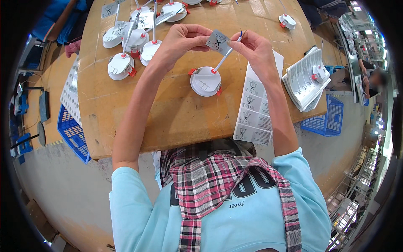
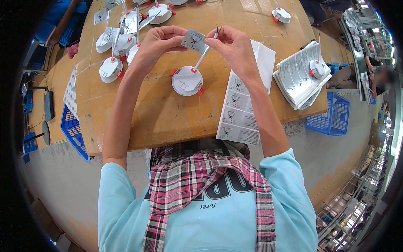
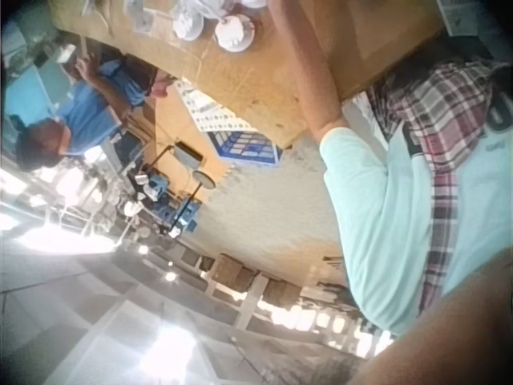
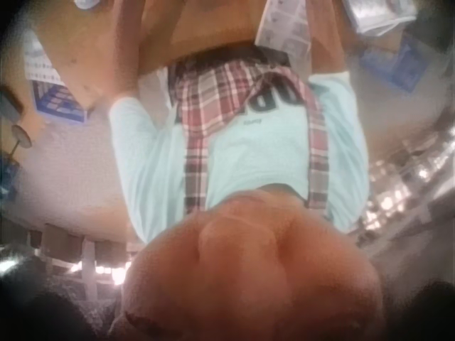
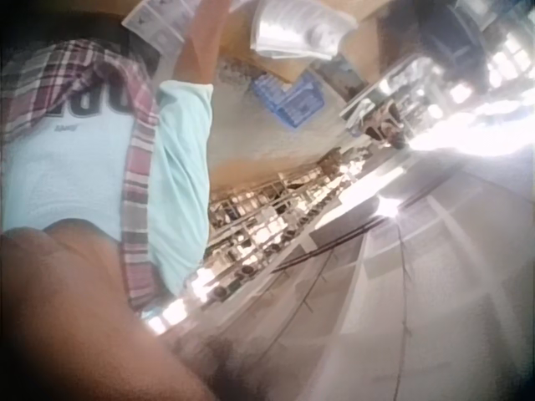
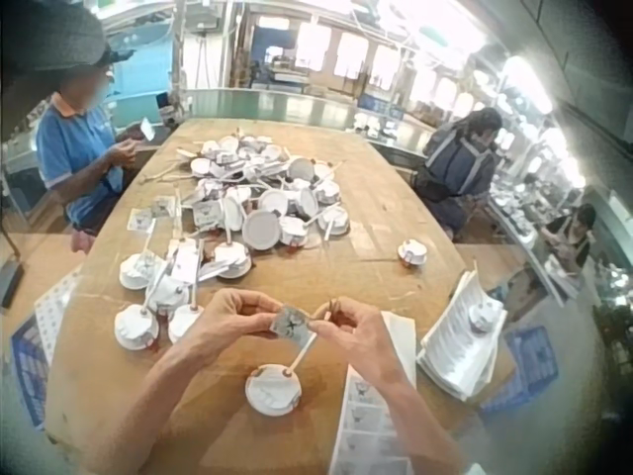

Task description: The recorder is peeling adhesive instruction/certification labels from a sheet and applying them to the wiring of small round light fixtures.

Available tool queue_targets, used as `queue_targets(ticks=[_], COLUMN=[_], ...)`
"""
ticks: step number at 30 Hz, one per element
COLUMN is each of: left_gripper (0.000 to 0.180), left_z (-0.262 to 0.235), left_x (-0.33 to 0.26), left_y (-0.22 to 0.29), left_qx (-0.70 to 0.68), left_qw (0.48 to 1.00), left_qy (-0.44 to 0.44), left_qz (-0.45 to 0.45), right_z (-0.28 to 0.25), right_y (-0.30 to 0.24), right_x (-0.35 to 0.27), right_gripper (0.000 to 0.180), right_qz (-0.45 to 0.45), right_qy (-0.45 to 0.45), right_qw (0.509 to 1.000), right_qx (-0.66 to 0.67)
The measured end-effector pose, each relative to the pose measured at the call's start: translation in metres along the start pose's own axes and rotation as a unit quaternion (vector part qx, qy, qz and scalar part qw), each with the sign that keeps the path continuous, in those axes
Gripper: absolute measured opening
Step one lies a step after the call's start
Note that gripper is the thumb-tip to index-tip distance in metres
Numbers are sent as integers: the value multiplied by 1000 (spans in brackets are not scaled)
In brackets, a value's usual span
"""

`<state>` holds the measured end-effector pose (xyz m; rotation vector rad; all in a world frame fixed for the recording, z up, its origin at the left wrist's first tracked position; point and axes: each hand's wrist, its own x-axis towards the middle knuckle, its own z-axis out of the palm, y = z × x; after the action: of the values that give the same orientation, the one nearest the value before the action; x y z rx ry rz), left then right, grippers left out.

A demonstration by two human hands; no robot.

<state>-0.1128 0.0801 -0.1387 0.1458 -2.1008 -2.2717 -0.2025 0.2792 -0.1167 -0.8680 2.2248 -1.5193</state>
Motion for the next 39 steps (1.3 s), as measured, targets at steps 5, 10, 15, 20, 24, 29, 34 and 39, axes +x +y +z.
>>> queue_targets(ticks=[5, 10, 15, 20, 24, 29, 34, 39], left_gripper=[24, 23, 24, 23, 22, 22, 22, 20], left_z=[-4, -2, 1, 3, 0, 0, 4, 20], left_x=[3, 3, -1, -1, 0, 1, -1, -8], left_y=[-10, -10, -1, 0, -4, -8, -3, 7], left_qx=[-23, -23, 21, 32, 10, -16, -56, 31], left_qw=[999, 999, 1000, 999, 1000, 1000, 998, 988], left_qy=[12, 17, 6, 9, 15, 4, 33, 141], left_qz=[-20, -19, 17, 27, 9, 7, 8, 62], right_z=[1, -1, -4, -5, -6, -9, 0, 1], right_y=[1, 2, 1, -1, 2, 9, 5, -2], right_x=[-1, -1, 1, 1, 2, 4, 2, -7], right_gripper=[15, 15, 14, 15, 15, 16, 24, 33], right_qz=[-23, -30, -8, -26, -49, -64, -25, -167], right_qy=[-8, -14, -12, -23, -40, -65, -31, 244], right_qw=[999, 999, 1000, 999, 998, 995, 993, 952], right_qx=[22, 24, -2, -6, 5, 29, 111, -75])
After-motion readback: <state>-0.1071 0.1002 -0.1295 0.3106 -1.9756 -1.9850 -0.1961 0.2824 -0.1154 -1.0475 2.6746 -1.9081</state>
